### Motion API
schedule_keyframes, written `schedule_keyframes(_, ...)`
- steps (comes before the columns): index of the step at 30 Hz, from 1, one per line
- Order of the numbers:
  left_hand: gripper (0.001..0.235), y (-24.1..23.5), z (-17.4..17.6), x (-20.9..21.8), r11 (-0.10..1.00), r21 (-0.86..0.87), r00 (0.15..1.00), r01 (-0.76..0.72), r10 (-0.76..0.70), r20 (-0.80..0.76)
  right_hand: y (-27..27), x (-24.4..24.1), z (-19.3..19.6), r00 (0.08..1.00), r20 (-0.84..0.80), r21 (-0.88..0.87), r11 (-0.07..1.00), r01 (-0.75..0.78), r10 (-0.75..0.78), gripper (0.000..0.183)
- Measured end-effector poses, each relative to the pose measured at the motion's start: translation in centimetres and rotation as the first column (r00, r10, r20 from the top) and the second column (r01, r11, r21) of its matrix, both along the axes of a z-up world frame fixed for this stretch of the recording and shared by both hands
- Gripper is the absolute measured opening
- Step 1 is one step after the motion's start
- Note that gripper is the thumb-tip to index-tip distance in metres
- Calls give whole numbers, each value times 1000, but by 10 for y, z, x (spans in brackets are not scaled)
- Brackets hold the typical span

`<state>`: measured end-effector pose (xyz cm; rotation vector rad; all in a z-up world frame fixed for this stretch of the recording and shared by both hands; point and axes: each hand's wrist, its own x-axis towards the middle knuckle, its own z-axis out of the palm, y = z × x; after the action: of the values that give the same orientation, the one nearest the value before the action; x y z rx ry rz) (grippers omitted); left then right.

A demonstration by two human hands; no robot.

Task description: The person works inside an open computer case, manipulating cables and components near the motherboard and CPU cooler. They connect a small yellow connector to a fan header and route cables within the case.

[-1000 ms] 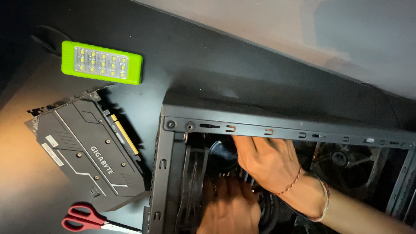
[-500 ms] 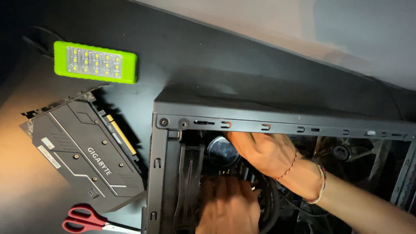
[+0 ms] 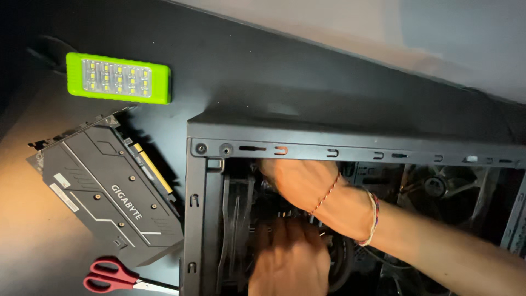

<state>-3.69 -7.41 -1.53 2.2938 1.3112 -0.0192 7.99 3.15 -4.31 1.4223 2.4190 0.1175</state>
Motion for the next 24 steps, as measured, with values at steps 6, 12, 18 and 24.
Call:
schedule_keyframes(6, 37, 4, 4, 3, 986, -160, 996, 42, -54, -67, -1, 7, -14, 978, -206, -77, 997, 1, -17, 15)
schedule_keyframes(12, 32, 3, 6, 0, 990, -140, 998, 18, -26, -50, -6, 15, -25, 992, -52, -65, 991, -117, 114, 20)
schedule_keyframes(18, 26, 12, 11, 1, 857, 134, 853, -498, 512, -105, -4, -7, 39, 832, -399, -1, 908, 419, -385, 25)
schedule_keyframes(24, 31, 43, 39, -8, 824, -474, 937, -310, 348, -8, -28, 21, 67, 474, -712, -282, 829, 483, -518, 38)
